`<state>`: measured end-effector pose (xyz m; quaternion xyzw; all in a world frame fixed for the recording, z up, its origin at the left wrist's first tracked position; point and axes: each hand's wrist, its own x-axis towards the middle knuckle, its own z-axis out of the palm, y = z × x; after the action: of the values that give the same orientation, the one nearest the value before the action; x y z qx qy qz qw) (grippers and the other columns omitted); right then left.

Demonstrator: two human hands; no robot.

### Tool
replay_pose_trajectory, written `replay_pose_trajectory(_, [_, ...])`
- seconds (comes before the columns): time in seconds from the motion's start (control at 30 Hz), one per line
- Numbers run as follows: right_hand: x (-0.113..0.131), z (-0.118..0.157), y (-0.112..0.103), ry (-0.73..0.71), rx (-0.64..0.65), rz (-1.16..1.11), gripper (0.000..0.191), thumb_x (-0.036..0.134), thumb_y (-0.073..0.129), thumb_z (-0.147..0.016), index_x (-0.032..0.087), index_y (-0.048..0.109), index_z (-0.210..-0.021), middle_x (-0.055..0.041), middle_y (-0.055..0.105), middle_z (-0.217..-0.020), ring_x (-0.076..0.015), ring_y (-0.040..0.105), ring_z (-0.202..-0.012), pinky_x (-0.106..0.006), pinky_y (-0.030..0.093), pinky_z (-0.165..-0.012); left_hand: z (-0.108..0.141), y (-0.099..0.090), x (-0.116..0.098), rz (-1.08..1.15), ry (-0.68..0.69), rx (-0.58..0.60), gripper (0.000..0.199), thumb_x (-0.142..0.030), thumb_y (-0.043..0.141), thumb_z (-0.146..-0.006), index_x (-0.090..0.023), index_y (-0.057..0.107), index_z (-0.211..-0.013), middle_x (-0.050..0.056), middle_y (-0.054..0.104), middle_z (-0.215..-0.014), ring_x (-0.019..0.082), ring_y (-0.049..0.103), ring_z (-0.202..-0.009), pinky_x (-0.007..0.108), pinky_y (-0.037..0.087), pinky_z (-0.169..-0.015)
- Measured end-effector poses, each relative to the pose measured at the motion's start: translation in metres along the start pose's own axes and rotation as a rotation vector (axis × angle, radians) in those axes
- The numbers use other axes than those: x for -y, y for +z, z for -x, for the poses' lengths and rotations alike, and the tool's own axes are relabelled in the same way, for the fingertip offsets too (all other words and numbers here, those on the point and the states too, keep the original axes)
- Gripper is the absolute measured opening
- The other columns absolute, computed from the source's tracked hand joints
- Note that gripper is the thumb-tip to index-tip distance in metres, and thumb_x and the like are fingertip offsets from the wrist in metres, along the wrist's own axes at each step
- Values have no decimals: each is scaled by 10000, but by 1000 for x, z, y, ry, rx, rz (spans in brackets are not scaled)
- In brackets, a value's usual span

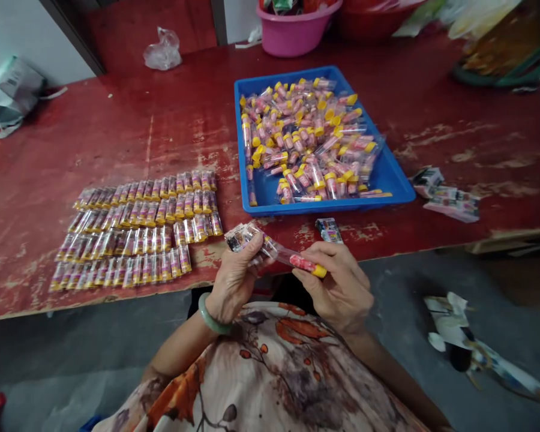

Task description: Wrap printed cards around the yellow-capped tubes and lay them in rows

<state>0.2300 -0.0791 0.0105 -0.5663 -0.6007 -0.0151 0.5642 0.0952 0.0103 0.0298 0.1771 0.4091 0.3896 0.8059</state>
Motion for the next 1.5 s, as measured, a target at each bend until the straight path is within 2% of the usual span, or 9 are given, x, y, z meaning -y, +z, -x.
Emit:
replay_pose_trajectory(0.13, [4,3,7,-203,-4,252,347,70,739,-735,131,618,-1055,-92,659,-937,-178,650,-842,-302,560,-750,1,-3,2,-22,-25,16,323,-279,864,-608,-155,675,-839,4,699,-803,129,657,-681,242,576,-610])
replay_pose_trajectory(0.33, [7,2,22,-249,-32,288,394,143,785,-720,130,590,-1062,-99,677,-925,-174,668,-826,-262,560,-729,1,-10,5,-63,86,47,322,-274,856,-618,-150,673,-851,-4,693,-796,118,644,-683,241,553,-644])
replay_pose_trajectory(0.4, [7,-3,23,-204,69,142,417,188,760,-756,147,580,-1130,-109,657,-975,-200,655,-899,-302,561,-777,2,-11,1,-58,121,63,318,-268,854,-621,-149,683,-861,7,702,-820,119,644,-694,247,550,-674])
replay_pose_trajectory(0.47, [7,-7,20,-79,249,-52,401,224,696,-815,179,570,-1194,-117,628,-1067,-220,630,-989,-344,554,-832,2,-13,-5,-45,138,76,313,-276,845,-637,-144,692,-877,27,713,-859,130,655,-724,257,552,-706])
replay_pose_trajectory(0.53, [7,-10,17,46,350,-201,354,194,614,-861,211,576,-1213,-112,607,-1136,-214,621,-1005,-352,556,-818,3,-15,-9,-34,132,70,320,-283,848,-634,-143,694,-876,32,718,-861,136,662,-727,264,554,-715])
replay_pose_trajectory(0.73, [16,-11,26,51,119,-207,360,79,614,-795,226,644,-1122,-85,640,-1061,-182,636,-841,-337,549,-695,10,-23,-8,-50,53,92,405,-298,899,-530,-146,695,-845,17,718,-792,143,657,-658,287,555,-681])
replay_pose_trajectory(0.87, [24,-11,34,16,90,-186,363,52,624,-774,231,678,-1085,-76,677,-1037,-201,660,-901,-338,561,-718,15,-25,-7,-45,60,116,364,-302,891,-548,-149,701,-818,10,709,-759,124,638,-636,249,532,-644])
replay_pose_trajectory(1.0, [31,-12,37,-35,19,-170,324,31,623,-766,226,708,-1010,-64,709,-957,-185,678,-822,-311,565,-656,19,-28,-7,-44,63,141,351,-302,892,-546,-146,704,-798,11,701,-738,117,629,-625,227,522,-611])
replay_pose_trajectory(1.5, [41,-7,38,-101,-45,-14,278,45,617,-773,248,711,-939,-39,732,-895,-182,704,-746,-303,594,-619,26,-32,-2,-86,52,181,349,-366,872,-574,-151,699,-788,31,692,-734,160,645,-636,317,555,-679])
